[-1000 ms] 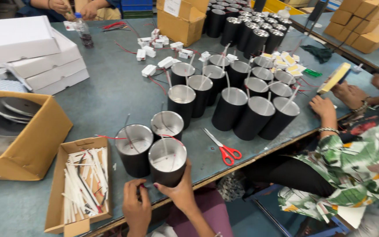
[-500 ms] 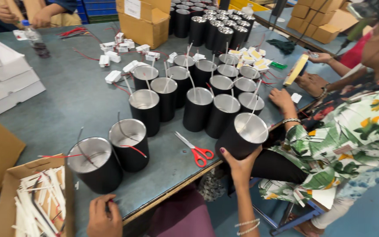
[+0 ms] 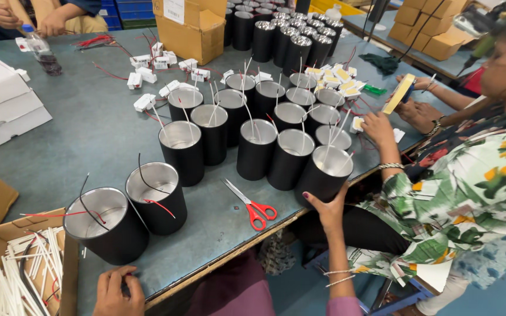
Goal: The person inserts white wicks into black cylindrical candle containers, aligns them with internal wires, and places the finished units on the table. The person also handles a cardboard box of wicks and moves containers to organize the workspace.
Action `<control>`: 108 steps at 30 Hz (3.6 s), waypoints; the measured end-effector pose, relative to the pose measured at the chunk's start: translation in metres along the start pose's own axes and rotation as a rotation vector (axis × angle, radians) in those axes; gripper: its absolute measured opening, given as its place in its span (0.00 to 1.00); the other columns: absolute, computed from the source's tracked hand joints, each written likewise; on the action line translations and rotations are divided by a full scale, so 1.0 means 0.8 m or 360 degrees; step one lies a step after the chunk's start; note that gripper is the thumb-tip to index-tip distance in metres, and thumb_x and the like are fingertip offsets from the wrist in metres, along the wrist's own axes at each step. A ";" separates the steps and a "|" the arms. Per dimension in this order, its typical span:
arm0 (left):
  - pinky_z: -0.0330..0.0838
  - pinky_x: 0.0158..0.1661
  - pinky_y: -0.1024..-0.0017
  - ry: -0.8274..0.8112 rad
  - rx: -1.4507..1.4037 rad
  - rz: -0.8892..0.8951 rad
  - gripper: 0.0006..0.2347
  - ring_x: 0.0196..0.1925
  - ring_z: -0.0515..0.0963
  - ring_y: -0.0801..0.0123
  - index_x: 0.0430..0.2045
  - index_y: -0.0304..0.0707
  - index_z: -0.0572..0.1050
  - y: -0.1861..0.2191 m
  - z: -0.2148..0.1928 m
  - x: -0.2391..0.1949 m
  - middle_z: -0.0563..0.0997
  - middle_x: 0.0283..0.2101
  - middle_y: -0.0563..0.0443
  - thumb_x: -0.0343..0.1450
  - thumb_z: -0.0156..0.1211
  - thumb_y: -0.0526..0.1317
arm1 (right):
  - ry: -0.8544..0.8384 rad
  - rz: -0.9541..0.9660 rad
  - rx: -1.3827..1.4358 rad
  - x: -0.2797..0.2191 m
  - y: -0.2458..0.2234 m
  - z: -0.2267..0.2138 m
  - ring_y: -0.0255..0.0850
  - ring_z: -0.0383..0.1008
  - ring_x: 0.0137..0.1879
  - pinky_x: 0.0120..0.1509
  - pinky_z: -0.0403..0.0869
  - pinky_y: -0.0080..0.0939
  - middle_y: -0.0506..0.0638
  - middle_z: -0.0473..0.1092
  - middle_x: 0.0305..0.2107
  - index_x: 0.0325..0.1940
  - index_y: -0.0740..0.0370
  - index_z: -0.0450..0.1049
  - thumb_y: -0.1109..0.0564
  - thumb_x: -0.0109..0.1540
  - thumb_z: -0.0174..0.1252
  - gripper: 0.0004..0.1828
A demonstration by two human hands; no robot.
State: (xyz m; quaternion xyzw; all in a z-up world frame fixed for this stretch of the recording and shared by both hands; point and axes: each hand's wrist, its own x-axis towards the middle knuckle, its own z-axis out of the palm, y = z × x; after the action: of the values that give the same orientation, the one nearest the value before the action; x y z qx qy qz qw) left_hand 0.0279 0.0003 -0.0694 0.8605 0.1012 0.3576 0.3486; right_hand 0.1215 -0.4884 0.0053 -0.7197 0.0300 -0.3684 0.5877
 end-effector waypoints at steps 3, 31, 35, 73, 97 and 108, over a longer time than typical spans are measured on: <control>0.72 0.31 0.71 -0.0027 0.0060 -0.0004 0.07 0.29 0.79 0.69 0.32 0.47 0.80 0.014 -0.008 0.001 0.79 0.41 0.54 0.70 0.57 0.30 | -0.0021 -0.0062 -0.0018 0.016 0.027 -0.007 0.47 0.64 0.68 0.72 0.65 0.45 0.59 0.60 0.64 0.76 0.66 0.47 0.56 0.48 0.77 0.61; 0.73 0.34 0.65 0.0011 0.0049 0.0045 0.05 0.35 0.81 0.60 0.31 0.44 0.79 0.078 -0.049 0.013 0.79 0.39 0.54 0.68 0.59 0.32 | 0.0217 0.0290 0.0229 0.136 0.140 -0.060 0.45 0.57 0.74 0.75 0.58 0.52 0.54 0.56 0.68 0.73 0.63 0.54 0.39 0.71 0.48 0.34; 0.73 0.31 0.66 -0.0089 -0.0077 -0.0162 0.04 0.27 0.80 0.61 0.30 0.43 0.79 0.083 -0.053 0.016 0.81 0.38 0.55 0.67 0.60 0.33 | 0.0474 0.0330 0.0322 0.061 0.094 -0.050 0.39 0.71 0.58 0.60 0.69 0.44 0.49 0.71 0.53 0.60 0.65 0.67 0.50 0.74 0.50 0.17; 0.79 0.37 0.66 -0.1366 0.0273 -0.0657 0.12 0.28 0.86 0.64 0.24 0.28 0.84 -0.137 -0.113 0.228 0.86 0.25 0.43 0.67 0.65 0.43 | -0.0891 0.0461 0.0105 -0.278 -0.196 0.282 0.49 0.65 0.65 0.66 0.66 0.48 0.59 0.61 0.61 0.71 0.62 0.48 0.51 0.53 0.70 0.51; 0.64 0.27 0.68 -0.0973 -0.0500 -0.0821 0.08 0.26 0.70 0.67 0.36 0.39 0.86 0.087 -0.265 0.141 0.78 0.27 0.38 0.70 0.67 0.42 | -0.0938 0.0423 0.0754 -0.287 -0.291 0.201 0.36 0.77 0.49 0.53 0.75 0.35 0.54 0.76 0.42 0.51 0.70 0.75 0.62 0.66 0.56 0.11; 0.68 0.28 0.77 -0.0808 -0.1245 -0.0345 0.04 0.28 0.76 0.78 0.25 0.29 0.81 0.168 -0.171 0.058 0.77 0.27 0.53 0.67 0.66 0.34 | -0.1355 0.0759 0.0875 -0.280 -0.272 0.201 0.35 0.76 0.38 0.39 0.76 0.36 0.54 0.74 0.37 0.50 0.70 0.71 0.64 0.63 0.62 0.13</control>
State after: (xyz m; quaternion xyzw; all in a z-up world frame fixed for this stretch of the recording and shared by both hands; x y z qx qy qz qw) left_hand -0.0427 -0.0069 0.1150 0.7093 -0.0401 0.1090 0.6952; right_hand -0.0354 -0.1820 0.0774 -0.5985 -0.1451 0.1037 0.7810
